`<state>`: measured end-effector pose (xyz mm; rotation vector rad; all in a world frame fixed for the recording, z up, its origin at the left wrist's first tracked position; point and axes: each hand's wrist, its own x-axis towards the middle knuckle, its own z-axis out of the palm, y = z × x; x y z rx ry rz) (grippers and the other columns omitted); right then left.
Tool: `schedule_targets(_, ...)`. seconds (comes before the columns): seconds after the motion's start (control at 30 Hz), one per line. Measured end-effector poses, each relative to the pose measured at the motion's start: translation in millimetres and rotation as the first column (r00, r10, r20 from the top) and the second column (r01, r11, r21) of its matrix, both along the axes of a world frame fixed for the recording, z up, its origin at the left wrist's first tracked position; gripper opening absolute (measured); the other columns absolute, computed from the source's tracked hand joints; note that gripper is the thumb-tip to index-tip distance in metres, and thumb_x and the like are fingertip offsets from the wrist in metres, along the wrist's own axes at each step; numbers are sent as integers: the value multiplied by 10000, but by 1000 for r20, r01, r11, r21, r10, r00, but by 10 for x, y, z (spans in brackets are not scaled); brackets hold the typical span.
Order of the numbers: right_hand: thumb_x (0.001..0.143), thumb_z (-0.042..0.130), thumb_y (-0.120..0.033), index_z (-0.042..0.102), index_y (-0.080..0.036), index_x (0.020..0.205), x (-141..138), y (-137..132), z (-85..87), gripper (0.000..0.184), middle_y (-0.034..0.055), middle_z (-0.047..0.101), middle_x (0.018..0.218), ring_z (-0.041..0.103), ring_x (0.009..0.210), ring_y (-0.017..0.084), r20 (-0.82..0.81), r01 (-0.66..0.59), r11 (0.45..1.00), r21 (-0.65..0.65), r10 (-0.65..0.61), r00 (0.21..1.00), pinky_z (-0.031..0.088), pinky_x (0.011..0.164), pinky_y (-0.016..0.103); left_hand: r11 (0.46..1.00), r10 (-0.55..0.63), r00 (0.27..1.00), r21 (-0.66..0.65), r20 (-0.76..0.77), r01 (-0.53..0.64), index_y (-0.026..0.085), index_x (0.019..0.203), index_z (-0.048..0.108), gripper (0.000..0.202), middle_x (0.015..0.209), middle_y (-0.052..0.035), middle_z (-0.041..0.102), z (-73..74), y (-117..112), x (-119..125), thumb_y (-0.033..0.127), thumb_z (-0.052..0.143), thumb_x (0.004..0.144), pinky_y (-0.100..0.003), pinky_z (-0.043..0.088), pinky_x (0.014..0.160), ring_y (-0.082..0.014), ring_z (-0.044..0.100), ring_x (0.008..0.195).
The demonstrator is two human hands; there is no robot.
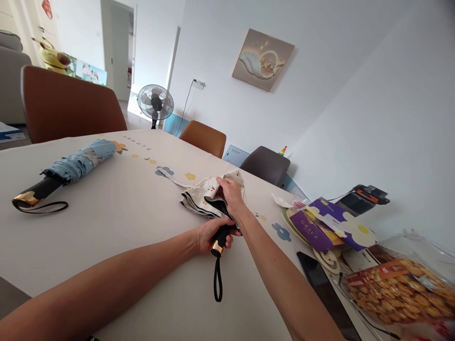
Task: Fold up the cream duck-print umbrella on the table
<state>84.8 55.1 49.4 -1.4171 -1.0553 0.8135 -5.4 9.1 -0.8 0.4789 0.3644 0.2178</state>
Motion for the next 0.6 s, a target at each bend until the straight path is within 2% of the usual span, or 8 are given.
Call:
schedule_targets(0.17,708,564,-327,452,-194,573,0,69,-5,220,-30,502,499,486,420,101,1,-29,998,-52,29,1000,405,419,219,1000,8,1000,-23,-2,-8,116,758,513,99,819,-85,657,-56,19,16,185,563,708,-176,386,378,-46,452,411)
schedule_targets(0.33,740,540,-266,514,-151,600,-104,74,-2,184,-12,539,505,528,430,98,28,-137,986,-95,140,990,447,487,230,994,43,999,-97,0,-43,96,811,512,131,779,-65,641,-83,64,29,156,548,700,-170,373,342,-39,427,392)
schedule_targets(0.43,748,543,-306,544,-129,611,-133,51,49,225,19,585,562,569,468,111,52,-167,980,-105,173,984,453,499,227,990,43,999,-135,0,-42,93,814,512,128,709,-47,616,-54,72,10,146,534,700,-162,353,323,-36,402,378)
schedule_targets(0.5,754,537,-340,556,-133,631,-93,10,122,242,24,605,612,592,508,117,67,-151,986,-73,156,985,464,521,227,989,49,999,-140,-4,-49,98,814,511,122,665,-34,595,-25,68,-9,144,520,702,-158,334,311,-35,379,366)
schedule_targets(0.6,762,521,-327,566,-153,698,71,-147,244,191,11,612,682,607,562,123,132,-15,995,95,2,991,488,568,248,990,84,996,-116,20,-81,108,836,504,148,656,-21,583,6,64,-35,140,512,691,-153,313,305,-33,356,358)
